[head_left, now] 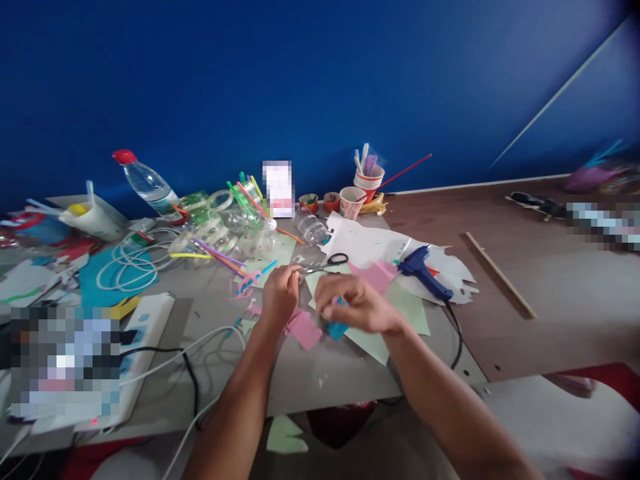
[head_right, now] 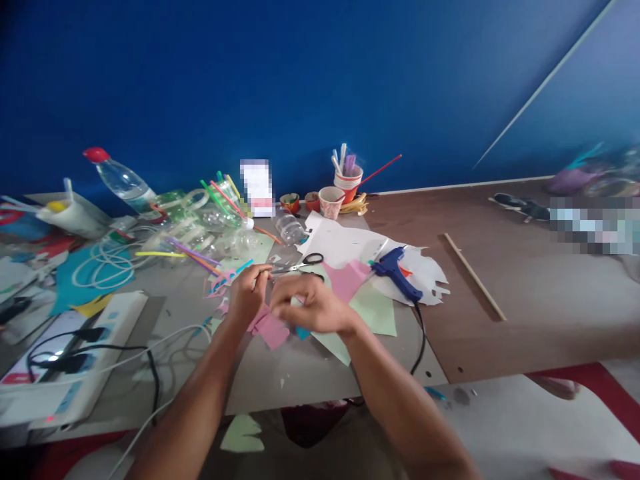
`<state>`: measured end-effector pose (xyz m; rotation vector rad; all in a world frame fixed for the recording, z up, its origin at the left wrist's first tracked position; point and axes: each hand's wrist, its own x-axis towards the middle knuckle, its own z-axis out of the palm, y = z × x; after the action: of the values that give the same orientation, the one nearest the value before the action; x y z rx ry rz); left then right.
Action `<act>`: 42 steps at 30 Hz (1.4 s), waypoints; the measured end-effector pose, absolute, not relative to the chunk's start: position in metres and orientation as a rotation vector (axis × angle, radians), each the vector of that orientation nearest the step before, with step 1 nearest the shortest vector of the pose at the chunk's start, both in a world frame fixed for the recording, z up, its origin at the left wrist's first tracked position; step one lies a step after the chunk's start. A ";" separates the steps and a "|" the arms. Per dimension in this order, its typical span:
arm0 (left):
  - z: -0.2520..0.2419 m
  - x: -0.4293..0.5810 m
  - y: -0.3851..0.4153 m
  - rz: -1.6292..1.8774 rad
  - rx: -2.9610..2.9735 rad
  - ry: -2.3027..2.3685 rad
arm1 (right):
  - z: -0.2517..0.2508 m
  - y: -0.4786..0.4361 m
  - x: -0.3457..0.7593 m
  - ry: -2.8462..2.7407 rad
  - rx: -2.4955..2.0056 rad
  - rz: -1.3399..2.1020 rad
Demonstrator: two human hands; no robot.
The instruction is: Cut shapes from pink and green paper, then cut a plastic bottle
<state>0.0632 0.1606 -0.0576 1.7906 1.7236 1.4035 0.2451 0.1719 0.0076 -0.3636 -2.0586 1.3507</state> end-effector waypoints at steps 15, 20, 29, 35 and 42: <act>-0.053 0.061 0.161 1.542 1.616 1.841 | -0.034 0.151 0.205 -2.670 -0.078 0.891; -0.054 0.060 0.161 1.559 1.643 1.847 | -0.028 0.155 0.208 -2.515 -0.178 0.956; -0.057 0.059 0.160 1.592 1.641 1.843 | -0.026 0.155 0.206 -2.343 -0.231 1.074; -0.055 0.058 0.160 1.616 1.567 1.848 | 0.038 0.138 0.215 -2.313 -0.155 1.192; -0.056 0.060 0.161 1.645 1.491 1.802 | -0.054 0.020 0.259 -3.040 -0.009 1.357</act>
<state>0.0601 0.1613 -0.0555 1.4905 1.8022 1.6453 0.2594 0.0195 -0.0536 -0.0092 -3.0403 1.3569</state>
